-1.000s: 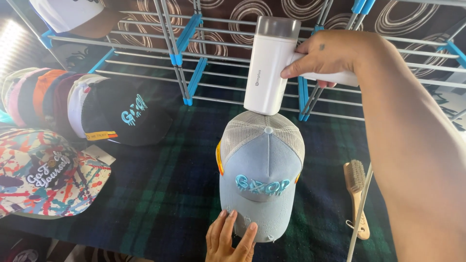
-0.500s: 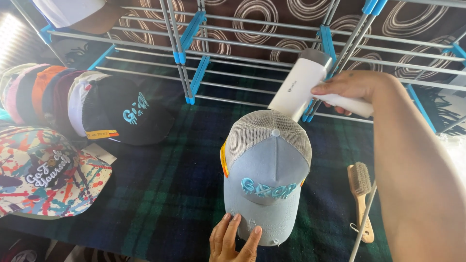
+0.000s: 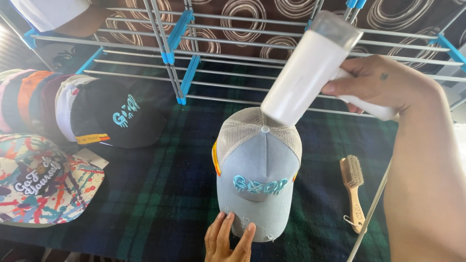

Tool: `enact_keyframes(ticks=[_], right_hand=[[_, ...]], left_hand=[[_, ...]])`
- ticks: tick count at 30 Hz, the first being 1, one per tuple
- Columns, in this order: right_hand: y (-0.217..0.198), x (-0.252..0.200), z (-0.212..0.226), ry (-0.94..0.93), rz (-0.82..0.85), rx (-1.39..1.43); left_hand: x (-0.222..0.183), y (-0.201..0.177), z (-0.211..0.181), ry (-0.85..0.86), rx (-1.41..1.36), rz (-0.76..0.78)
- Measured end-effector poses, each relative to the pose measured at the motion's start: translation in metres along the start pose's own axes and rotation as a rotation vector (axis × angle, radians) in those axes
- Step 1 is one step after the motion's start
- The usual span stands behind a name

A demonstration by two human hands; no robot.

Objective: Using a handheld steamer and a brush to clean and reshape a baseball cap.

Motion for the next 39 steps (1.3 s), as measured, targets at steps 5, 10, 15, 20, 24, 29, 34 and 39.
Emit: enact_keyframes(ticks=[5, 10, 15, 20, 24, 29, 34, 39], right_hand=[[0.003, -0.031, 0.030, 0.020, 0.029, -0.053], [0.001, -0.014, 0.029, -0.001, 0.047, 0.067], [0.013, 0.033, -0.004, 0.073, 0.087, -0.065], [0.054, 0.054, -0.046, 0.091, 0.177, 0.151], [0.095, 0.056, -0.079, 0.145, 0.237, 0.401], [0.123, 0.046, -0.112, 0.158, 0.223, 0.607], [0.118, 0.034, -0.136, 0.139, 0.075, 0.794], [0.094, 0.018, -0.106, 0.012, 0.068, 0.829]], left_hand=[[0.001, -0.002, 0.000, 0.013, -0.024, -0.009], [-0.001, 0.000, -0.001, 0.009, -0.026, 0.018], [0.001, -0.003, -0.001, 0.020, -0.030, 0.026], [0.001, -0.005, 0.000, 0.025, -0.047, 0.029], [0.003, -0.008, -0.002, 0.025, -0.080, 0.043], [0.003, -0.009, -0.003, 0.019, -0.095, 0.063], [0.011, -0.015, -0.009, 0.007, -0.136, 0.034], [0.000, -0.012, -0.002, -0.001, -0.073, 0.162]])
Point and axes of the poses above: each hand's wrist, its own x-axis towards the middle knuckle, its own y-axis out of the palm, z = x × y, the point moved 3 cm from there along x, towards the middle knuckle, and after that the axes turned 6 degrees about -x, right-handed, at the moved point
